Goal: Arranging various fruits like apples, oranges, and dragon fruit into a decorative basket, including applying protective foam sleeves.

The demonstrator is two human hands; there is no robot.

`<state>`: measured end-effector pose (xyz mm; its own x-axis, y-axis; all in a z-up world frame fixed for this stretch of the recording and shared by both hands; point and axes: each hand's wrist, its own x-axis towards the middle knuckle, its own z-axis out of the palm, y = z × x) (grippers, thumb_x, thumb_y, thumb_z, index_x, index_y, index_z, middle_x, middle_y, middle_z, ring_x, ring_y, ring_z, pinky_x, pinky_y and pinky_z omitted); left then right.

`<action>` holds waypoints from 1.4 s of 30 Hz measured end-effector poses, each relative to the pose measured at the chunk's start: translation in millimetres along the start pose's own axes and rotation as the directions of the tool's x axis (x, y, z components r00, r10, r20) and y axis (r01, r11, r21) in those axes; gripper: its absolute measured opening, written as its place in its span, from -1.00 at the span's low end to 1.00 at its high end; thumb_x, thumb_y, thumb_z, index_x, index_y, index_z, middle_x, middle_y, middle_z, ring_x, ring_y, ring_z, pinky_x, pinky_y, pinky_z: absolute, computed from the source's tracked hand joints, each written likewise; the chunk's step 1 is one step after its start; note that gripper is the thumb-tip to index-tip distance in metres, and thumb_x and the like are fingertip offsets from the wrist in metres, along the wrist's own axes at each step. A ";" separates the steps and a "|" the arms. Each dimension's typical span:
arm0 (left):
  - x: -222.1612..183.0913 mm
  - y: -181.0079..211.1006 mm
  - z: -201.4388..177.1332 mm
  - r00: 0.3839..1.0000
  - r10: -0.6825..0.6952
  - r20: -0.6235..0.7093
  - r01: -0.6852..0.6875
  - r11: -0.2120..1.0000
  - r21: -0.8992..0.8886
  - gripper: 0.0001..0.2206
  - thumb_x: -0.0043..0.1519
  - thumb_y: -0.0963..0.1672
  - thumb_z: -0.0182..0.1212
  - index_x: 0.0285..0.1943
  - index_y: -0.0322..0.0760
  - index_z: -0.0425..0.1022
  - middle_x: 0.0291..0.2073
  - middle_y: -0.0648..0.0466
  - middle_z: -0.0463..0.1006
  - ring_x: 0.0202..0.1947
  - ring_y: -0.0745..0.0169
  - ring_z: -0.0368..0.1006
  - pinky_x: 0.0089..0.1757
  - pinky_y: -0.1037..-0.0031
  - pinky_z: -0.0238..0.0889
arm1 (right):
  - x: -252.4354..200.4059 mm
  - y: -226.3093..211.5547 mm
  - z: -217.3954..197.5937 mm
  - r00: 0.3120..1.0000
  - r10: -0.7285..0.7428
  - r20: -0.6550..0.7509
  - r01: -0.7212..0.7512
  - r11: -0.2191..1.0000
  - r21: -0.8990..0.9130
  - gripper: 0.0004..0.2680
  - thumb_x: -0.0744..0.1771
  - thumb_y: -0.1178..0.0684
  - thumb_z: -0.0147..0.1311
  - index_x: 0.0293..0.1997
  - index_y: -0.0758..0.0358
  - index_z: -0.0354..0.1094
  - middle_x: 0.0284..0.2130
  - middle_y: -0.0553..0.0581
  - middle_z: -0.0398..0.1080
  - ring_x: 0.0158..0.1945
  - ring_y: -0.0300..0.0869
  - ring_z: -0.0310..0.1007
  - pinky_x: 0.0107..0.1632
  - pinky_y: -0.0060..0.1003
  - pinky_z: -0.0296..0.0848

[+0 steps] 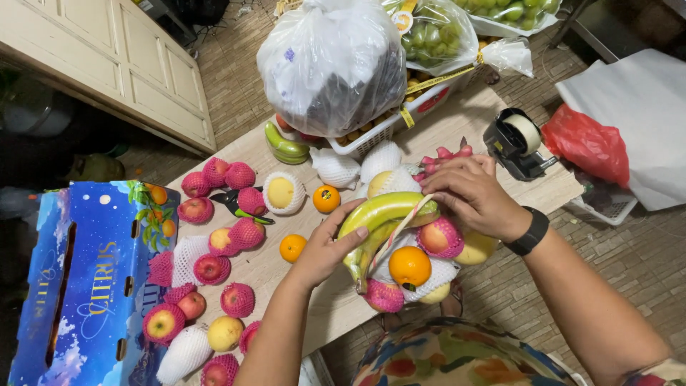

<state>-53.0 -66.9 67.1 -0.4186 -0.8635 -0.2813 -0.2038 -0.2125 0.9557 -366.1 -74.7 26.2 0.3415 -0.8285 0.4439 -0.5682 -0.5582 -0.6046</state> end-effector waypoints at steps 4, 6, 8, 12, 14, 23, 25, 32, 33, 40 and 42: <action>-7.0 -7.1 2.1 1.000 -0.008 -0.025 0.009 1.000 0.027 -0.43 0.23 -0.07 0.34 0.43 -0.32 0.33 0.07 -0.27 0.56 -0.01 -0.04 0.46 -0.12 0.17 0.47 | -3.4 7.9 7.6 1.000 -0.002 -0.022 0.002 1.000 0.026 -0.91 0.41 -0.04 0.05 -0.04 -0.09 0.47 -0.07 -0.14 0.55 0.22 -0.13 0.38 0.33 -0.07 -0.09; -13.6 -5.5 7.9 0.997 -0.015 -0.070 0.016 1.000 0.015 -0.45 0.27 -0.07 0.29 0.44 -0.34 0.29 0.09 -0.30 0.56 0.03 -0.09 0.46 -0.12 0.14 0.50 | -9.3 10.5 15.1 0.989 0.009 -0.146 -0.022 0.996 -0.083 -0.90 0.39 -0.11 0.11 -0.05 -0.15 0.50 0.08 -0.11 0.44 0.28 -0.07 0.25 0.31 -0.10 -0.02; -17.4 -2.4 12.5 0.996 0.017 -0.083 -0.015 1.000 0.025 -0.45 0.26 -0.08 0.29 0.45 -0.31 0.30 0.14 -0.30 0.53 0.07 -0.15 0.47 -0.09 0.10 0.51 | -15.0 10.1 19.9 0.982 0.013 -0.188 -0.033 0.993 -0.109 -0.91 0.38 -0.12 0.13 -0.07 -0.18 0.52 0.03 -0.11 0.41 0.25 -0.07 0.24 0.30 -0.12 0.01; -19.4 -5.9 16.1 0.991 0.066 -0.113 -0.065 0.998 0.014 -0.46 0.26 -0.11 0.27 0.45 -0.28 0.30 0.20 -0.28 0.48 0.13 -0.17 0.46 -0.04 0.08 0.51 | -45.4 16.9 29.2 0.927 0.168 -0.335 -0.191 0.981 -0.038 -0.85 0.35 -0.09 0.26 -0.01 -0.06 0.53 -0.14 0.01 0.33 -0.02 -0.04 0.28 0.14 -0.17 0.26; -17.2 -13.1 15.5 0.990 0.064 -0.122 -0.068 0.997 -0.027 -0.47 0.28 -0.11 0.25 0.47 -0.25 0.29 0.20 -0.27 0.48 0.11 -0.13 0.46 -0.04 0.11 0.52 | -73.1 11.8 41.1 0.912 0.265 -0.313 -0.279 0.960 -0.002 -0.81 0.29 -0.09 0.33 -0.06 -0.01 0.51 -0.21 0.03 0.39 -0.12 -0.03 0.35 0.05 -0.17 0.33; -19.0 -13.2 15.4 0.987 0.119 -0.112 -0.122 0.992 -0.020 -0.48 0.25 -0.12 0.27 0.44 -0.24 0.34 0.12 -0.18 0.49 0.04 0.05 0.46 -0.09 0.18 0.56 | -84.3 -27.2 35.9 0.947 0.317 -0.049 -0.321 0.928 -0.188 -0.40 0.10 -0.28 0.44 0.18 0.07 0.34 0.02 0.10 0.48 0.07 0.05 0.43 0.21 0.00 0.30; -19.4 -10.6 15.8 0.983 0.147 -0.113 -0.145 0.989 0.030 -0.48 0.22 -0.13 0.32 0.41 -0.25 0.38 0.10 -0.16 0.49 0.03 0.06 0.46 -0.09 0.18 0.57 | -87.2 -23.9 38.9 0.944 0.329 -0.009 -0.323 0.922 -0.212 -0.38 0.08 -0.29 0.45 0.17 0.09 0.33 0.02 0.15 0.49 0.07 0.08 0.44 0.22 0.04 0.30; -19.3 -19.9 18.2 0.985 0.132 -0.114 -0.138 0.989 -0.049 -0.48 0.26 -0.13 0.26 0.45 -0.26 0.34 0.06 -0.10 0.46 0.03 0.17 0.40 -0.05 0.23 0.55 | -95.3 -5.8 41.5 0.985 0.143 -0.096 -0.155 0.979 -0.135 -0.44 0.03 -0.20 0.46 0.07 0.04 0.38 -0.06 0.05 0.48 0.04 0.02 0.45 0.15 -0.06 0.32; -19.1 -21.5 19.0 0.988 0.114 -0.107 -0.123 0.989 -0.083 -0.48 0.28 -0.12 0.24 0.47 -0.24 0.32 0.08 -0.11 0.46 0.02 0.17 0.40 -0.06 0.24 0.55 | -96.9 -4.7 39.7 0.988 0.110 -0.111 -0.120 0.988 -0.092 -0.45 0.04 -0.18 0.46 0.08 0.03 0.39 -0.05 0.02 0.48 0.05 0.01 0.45 0.15 -0.07 0.32; -13.1 -24.2 20.8 0.974 0.193 -0.121 -0.181 0.979 0.098 -0.48 0.27 -0.09 0.28 0.44 -0.24 0.37 0.06 -0.17 0.44 0.06 0.04 0.42 -0.05 0.14 0.51 | -98.4 -5.1 33.2 0.991 0.054 -0.120 -0.044 0.995 0.084 -0.47 0.06 -0.09 0.43 0.08 0.13 0.39 -0.01 0.10 0.51 0.08 0.06 0.49 0.17 0.00 0.33; -9.6 -33.5 24.0 0.966 0.239 -0.103 -0.222 0.963 0.151 -0.47 0.29 -0.08 0.27 0.48 -0.20 0.33 0.01 -0.10 0.40 0.07 0.09 0.36 0.00 0.19 0.44 | -98.7 -5.6 32.5 0.995 0.013 -0.096 -0.003 0.994 0.112 -0.50 0.10 -0.11 0.42 0.10 0.16 0.40 -0.01 0.15 0.52 0.05 0.11 0.51 0.15 0.04 0.34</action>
<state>-63.4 -40.6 35.7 -0.3620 -0.9316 -0.0342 -0.2369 0.0564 0.9699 -372.3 8.7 -35.7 0.2606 -0.8276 0.4971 -0.4816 -0.5577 -0.6760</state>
